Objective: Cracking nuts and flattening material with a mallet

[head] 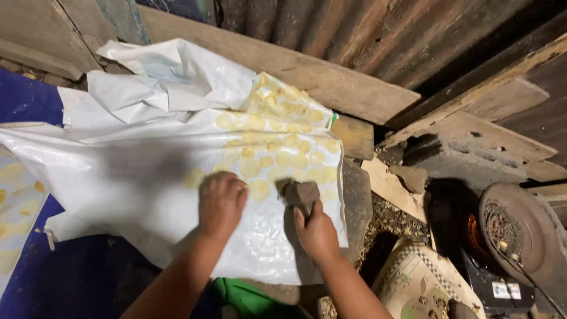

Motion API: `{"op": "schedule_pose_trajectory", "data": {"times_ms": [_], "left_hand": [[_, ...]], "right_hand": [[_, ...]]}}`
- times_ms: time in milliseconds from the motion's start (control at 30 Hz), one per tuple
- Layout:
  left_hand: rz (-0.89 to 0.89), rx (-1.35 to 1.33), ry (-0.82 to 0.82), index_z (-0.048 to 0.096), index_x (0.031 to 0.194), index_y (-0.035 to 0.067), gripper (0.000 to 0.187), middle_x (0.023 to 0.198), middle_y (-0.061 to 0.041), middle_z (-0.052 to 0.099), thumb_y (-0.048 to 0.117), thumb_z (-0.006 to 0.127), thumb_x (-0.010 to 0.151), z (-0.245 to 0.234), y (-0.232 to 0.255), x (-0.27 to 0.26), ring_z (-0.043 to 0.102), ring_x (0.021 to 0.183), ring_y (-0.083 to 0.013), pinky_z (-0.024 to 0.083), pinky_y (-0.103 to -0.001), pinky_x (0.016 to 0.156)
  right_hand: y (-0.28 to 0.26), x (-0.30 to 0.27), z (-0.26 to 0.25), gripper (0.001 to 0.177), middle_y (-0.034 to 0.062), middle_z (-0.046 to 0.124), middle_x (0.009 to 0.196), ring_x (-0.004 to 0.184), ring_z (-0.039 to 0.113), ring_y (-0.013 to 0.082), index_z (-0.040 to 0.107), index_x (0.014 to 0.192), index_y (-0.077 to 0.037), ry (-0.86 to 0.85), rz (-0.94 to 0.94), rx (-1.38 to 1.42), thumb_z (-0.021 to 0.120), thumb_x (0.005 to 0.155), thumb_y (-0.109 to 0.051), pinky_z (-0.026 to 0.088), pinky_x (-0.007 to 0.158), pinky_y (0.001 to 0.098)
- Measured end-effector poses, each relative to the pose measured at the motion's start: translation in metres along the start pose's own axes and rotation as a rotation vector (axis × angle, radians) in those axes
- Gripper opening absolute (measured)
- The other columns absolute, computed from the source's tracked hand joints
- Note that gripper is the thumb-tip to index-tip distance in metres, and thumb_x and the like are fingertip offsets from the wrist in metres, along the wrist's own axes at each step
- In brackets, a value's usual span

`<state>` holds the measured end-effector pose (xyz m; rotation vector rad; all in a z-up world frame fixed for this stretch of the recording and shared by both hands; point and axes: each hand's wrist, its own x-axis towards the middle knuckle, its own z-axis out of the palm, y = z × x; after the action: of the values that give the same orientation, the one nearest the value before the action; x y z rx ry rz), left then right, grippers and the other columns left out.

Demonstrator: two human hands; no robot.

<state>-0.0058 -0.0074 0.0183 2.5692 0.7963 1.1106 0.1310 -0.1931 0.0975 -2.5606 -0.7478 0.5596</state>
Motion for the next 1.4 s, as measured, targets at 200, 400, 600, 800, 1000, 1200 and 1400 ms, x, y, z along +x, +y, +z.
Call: {"op": "schedule_pose_trajectory", "data": {"times_ms": [200,400,600,800,1000,1200,1400], "left_hand": [[0.062,-0.132,-0.167,0.069,0.092,0.023,0.014,0.105,0.003,0.062,0.027,0.076,0.081,0.034,0.032,-0.010,0.060,0.106,-0.0241,0.045,-0.040,0.087],[0.035,-0.028,-0.236,0.070,0.093,0.011,0.015,0.110,-0.009,0.061,0.013,0.068,0.078,0.039,0.030,-0.024,0.056,0.111,-0.0323,0.041,-0.044,0.095],[-0.046,-0.033,-0.121,0.073,0.105,0.008,0.019,0.109,-0.007,0.066,0.013,0.072,0.087,-0.027,-0.004,-0.004,0.058,0.107,-0.0288,0.047,-0.044,0.097],[-0.018,-0.122,-0.131,0.074,0.112,0.008,0.032,0.111,-0.007,0.071,0.000,0.062,0.083,-0.022,0.011,-0.007,0.062,0.107,-0.0288,0.050,-0.041,0.097],[-0.071,-0.348,-0.192,0.064,0.117,0.007,0.029,0.105,-0.013,0.070,0.007,0.064,0.088,0.019,0.047,-0.013,0.064,0.097,-0.0369,0.050,-0.048,0.082],[0.022,-0.210,-0.171,0.062,0.132,0.010,0.041,0.111,-0.010,0.070,0.008,0.062,0.091,0.007,0.026,-0.011,0.065,0.103,-0.0318,0.050,-0.044,0.090],[0.024,0.109,-0.031,0.060,0.126,0.013,0.028,0.115,-0.005,0.060,0.015,0.059,0.098,-0.007,0.005,-0.023,0.058,0.111,-0.0268,0.044,-0.040,0.098]], "right_hand": [[-0.043,-0.020,-0.057,0.053,0.0337,0.073,0.092,0.099,0.070,0.0531,0.062,0.118,0.000,0.022,0.015,0.078,0.062,0.095,-0.048,0.055,0.083,0.0628],[-0.023,-0.035,-0.046,0.016,0.0090,0.070,0.060,0.051,0.067,0.0254,0.065,0.092,-0.005,0.504,-0.389,0.235,0.067,0.090,-0.020,0.053,0.049,0.0369],[0.006,0.003,0.052,0.043,0.0244,0.072,0.080,0.066,0.067,0.0472,0.053,0.113,0.000,0.144,-0.215,-0.052,0.064,0.094,-0.038,0.053,0.059,0.0529],[-0.025,-0.001,-0.021,0.044,0.0176,0.076,0.098,0.069,0.070,0.0277,0.059,0.124,-0.005,-0.114,-0.033,0.103,0.060,0.096,-0.039,0.056,0.065,0.0382],[-0.051,-0.057,-0.092,0.017,0.0056,0.063,0.053,0.040,0.060,0.0173,0.065,0.083,-0.001,0.308,-0.244,0.309,0.066,0.091,-0.016,0.048,0.038,0.0297],[-0.013,-0.021,0.022,0.032,0.0200,0.072,0.078,0.069,0.071,0.0325,0.061,0.110,0.002,0.273,-0.261,0.149,0.060,0.090,-0.023,0.058,0.059,0.0440],[-0.022,0.005,0.014,0.054,0.0346,0.071,0.097,0.099,0.070,0.0535,0.053,0.124,0.003,-0.150,-0.081,-0.106,0.057,0.097,-0.043,0.058,0.083,0.0639]]}}
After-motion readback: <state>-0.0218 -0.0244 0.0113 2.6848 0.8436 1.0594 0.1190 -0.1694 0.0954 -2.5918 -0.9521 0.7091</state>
